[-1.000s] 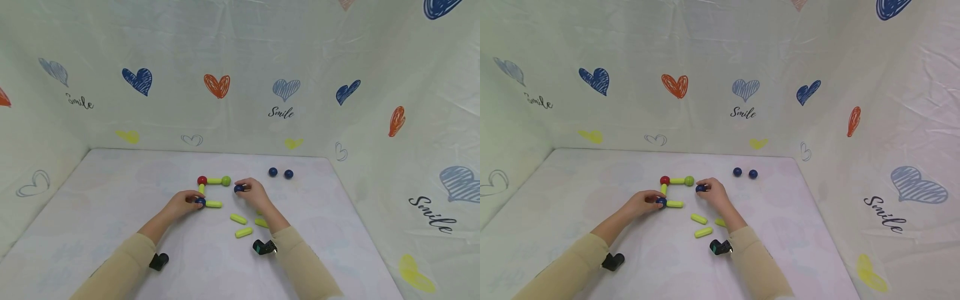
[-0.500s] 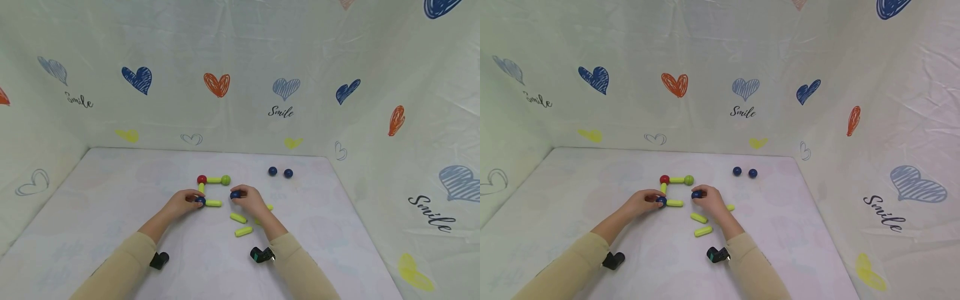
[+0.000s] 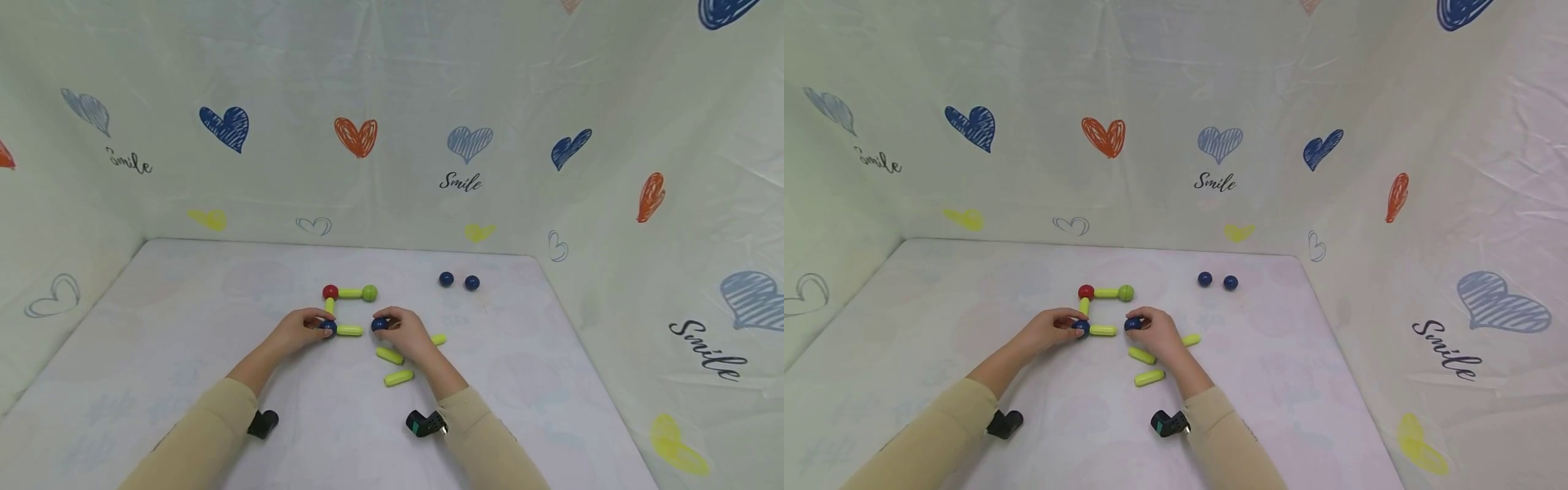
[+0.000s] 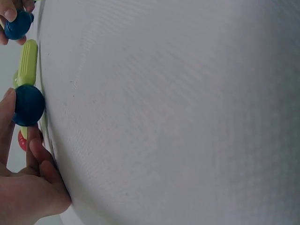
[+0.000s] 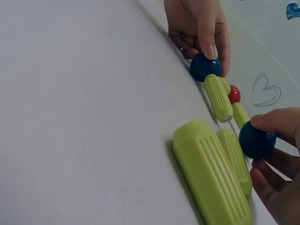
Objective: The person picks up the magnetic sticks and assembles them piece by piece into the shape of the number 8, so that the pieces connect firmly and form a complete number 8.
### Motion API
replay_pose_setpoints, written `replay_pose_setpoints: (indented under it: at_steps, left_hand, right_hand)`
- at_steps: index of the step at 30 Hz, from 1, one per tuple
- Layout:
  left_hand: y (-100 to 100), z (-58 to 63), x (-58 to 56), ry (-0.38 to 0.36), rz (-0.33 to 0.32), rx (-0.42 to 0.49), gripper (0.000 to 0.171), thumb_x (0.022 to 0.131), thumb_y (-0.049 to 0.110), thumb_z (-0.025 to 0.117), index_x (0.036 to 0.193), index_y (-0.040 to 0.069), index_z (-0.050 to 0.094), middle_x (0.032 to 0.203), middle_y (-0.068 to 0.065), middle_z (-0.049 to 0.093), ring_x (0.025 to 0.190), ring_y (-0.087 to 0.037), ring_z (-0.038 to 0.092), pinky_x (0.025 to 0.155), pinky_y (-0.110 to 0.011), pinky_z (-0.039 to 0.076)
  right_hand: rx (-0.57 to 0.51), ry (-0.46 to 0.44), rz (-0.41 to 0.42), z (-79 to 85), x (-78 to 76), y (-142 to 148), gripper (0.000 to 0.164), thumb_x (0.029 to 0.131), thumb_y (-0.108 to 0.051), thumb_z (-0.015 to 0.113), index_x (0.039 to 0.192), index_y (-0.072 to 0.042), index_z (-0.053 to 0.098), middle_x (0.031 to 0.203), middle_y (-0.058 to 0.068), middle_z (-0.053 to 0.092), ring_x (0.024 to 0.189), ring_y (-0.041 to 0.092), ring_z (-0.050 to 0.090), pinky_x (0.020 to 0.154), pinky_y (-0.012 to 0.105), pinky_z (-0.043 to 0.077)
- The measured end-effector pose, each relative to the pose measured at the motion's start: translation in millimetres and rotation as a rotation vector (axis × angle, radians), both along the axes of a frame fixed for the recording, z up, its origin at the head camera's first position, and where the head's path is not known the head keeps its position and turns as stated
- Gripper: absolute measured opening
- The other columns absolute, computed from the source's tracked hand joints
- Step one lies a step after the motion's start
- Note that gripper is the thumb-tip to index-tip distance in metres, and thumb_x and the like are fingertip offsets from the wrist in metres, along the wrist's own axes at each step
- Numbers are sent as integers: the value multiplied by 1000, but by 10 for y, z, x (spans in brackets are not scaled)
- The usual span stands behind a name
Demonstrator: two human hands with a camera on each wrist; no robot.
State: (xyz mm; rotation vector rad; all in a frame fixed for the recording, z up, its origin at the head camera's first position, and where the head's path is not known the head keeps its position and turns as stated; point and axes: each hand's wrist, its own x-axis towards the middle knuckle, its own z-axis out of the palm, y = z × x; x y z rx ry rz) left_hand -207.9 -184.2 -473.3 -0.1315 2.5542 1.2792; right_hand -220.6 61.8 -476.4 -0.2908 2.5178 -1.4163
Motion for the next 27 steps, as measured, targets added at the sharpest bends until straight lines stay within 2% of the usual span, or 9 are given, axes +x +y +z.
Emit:
replay_pose_setpoints:
  at_steps: [14, 20, 27]
  left_hand:
    - [-2, 41, 17, -24, 15, 20, 31, 89, 16, 73, 119, 13, 69, 110, -12, 59, 100, -29, 51, 83, -39, 47]
    - [-2, 38, 16, -30, 23, 33, 30, 89, 15, 73, 119, 13, 69, 109, -12, 60, 100, -29, 51, 83, -37, 47]
    - [-12, 44, 21, -37, 29, 43, 30, 89, 15, 72, 119, 12, 69, 108, -12, 59, 99, -28, 52, 82, -37, 47]
  right_hand:
    - [-27, 1, -2, -35, 30, -42, 30, 85, -11, 76, 114, -14, 70, 112, 4, 62, 100, 21, 60, 82, 36, 52]
    - [-6, 24, 2, -61, 14, -68, 29, 83, -10, 78, 111, -13, 71, 110, 3, 60, 98, 21, 60, 81, 34, 52]
    - [18, 62, 52, -40, 19, -109, 30, 82, -6, 78, 111, -11, 70, 108, 4, 60, 98, 21, 60, 83, 34, 51]
